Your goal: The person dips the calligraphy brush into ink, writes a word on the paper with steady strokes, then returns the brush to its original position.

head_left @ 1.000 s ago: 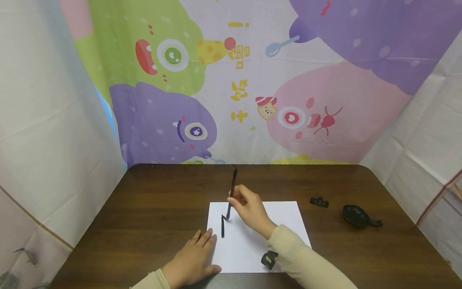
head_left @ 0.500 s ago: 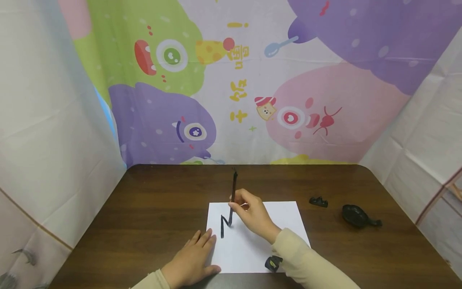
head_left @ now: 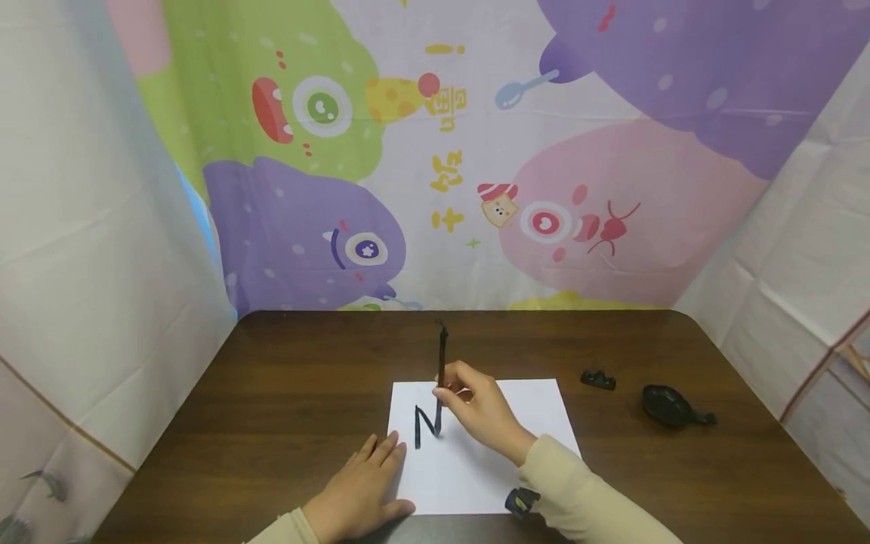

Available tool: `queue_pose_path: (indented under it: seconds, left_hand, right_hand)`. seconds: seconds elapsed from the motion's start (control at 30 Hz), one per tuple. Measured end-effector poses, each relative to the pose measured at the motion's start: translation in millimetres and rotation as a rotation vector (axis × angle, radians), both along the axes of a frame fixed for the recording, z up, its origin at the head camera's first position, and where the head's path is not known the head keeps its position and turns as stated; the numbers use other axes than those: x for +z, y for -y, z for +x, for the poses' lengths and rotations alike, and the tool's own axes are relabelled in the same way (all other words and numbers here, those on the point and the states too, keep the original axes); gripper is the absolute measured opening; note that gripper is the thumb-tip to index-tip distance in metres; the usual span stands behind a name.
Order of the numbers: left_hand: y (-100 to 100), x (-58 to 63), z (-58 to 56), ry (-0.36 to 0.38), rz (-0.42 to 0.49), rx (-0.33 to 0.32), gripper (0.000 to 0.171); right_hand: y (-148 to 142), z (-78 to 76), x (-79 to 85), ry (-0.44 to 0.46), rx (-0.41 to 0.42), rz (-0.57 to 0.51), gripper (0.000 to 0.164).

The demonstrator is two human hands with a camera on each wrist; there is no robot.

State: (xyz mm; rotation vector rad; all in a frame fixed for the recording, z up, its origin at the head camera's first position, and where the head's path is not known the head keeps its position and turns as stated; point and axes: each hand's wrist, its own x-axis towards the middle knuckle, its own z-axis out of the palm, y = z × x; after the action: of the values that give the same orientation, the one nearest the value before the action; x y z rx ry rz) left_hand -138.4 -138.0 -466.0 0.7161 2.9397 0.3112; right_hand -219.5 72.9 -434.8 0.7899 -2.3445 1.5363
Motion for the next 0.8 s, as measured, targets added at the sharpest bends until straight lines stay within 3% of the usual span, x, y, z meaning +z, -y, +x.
queue_pose_path:
  seconds: [0.1,0.33,0.8]
  left_hand:
    - [0,0.4,0.6,0.002,0.001,0.001,0.082]
    - [0,-0.3,0.3,0.011,-0.001,0.008,0.082]
    - [0,1.3,0.5,0.019,0.003,0.003,0.082]
  right_hand:
    - [-2,2.0,0.8,-0.03,0.001,0.015,0.011]
    - [0,25.1,32.6,-0.019,0.012,0.017,0.01]
    - [-5,25.4,33.8,0.02,0.021,0.011,0.01]
